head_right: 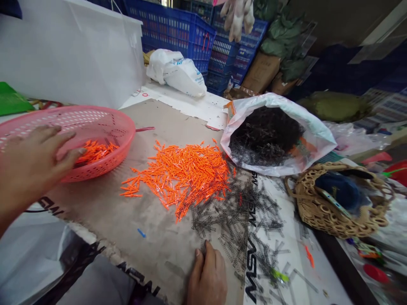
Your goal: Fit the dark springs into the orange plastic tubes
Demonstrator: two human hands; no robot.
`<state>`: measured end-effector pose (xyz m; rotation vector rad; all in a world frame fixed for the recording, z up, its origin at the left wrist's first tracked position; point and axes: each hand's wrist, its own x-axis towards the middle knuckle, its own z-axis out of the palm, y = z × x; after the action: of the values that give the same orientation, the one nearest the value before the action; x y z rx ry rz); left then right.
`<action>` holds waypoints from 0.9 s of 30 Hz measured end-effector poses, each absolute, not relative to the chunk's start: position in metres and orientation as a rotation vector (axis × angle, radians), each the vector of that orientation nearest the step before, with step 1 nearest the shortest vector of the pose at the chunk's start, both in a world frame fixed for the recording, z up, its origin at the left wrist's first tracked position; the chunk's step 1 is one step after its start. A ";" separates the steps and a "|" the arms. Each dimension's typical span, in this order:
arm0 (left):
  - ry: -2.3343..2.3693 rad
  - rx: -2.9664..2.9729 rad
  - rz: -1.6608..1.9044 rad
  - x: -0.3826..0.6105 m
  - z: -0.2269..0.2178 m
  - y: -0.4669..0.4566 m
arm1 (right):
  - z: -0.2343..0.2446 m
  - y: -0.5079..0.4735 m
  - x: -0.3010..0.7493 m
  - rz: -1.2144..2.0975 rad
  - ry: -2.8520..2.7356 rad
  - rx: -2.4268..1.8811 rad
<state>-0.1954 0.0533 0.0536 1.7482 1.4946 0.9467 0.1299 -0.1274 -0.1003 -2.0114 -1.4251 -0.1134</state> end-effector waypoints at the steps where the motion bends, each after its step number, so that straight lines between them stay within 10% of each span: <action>1: 1.546 1.796 1.129 -0.183 0.045 0.050 | -0.101 -0.127 0.130 -0.114 -1.453 -1.996; 12: 1.327 2.657 0.349 -0.134 -0.066 0.025 | -0.092 -0.126 0.126 -0.272 -1.550 -1.946; 27: 0.747 2.855 0.419 -0.058 -0.063 -0.034 | -0.093 -0.140 0.125 0.027 -1.441 -1.858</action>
<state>-0.0581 -0.0344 -0.0631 2.8552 0.7473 0.4190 0.1252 -0.1400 -0.0927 -1.8582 -1.4412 0.0267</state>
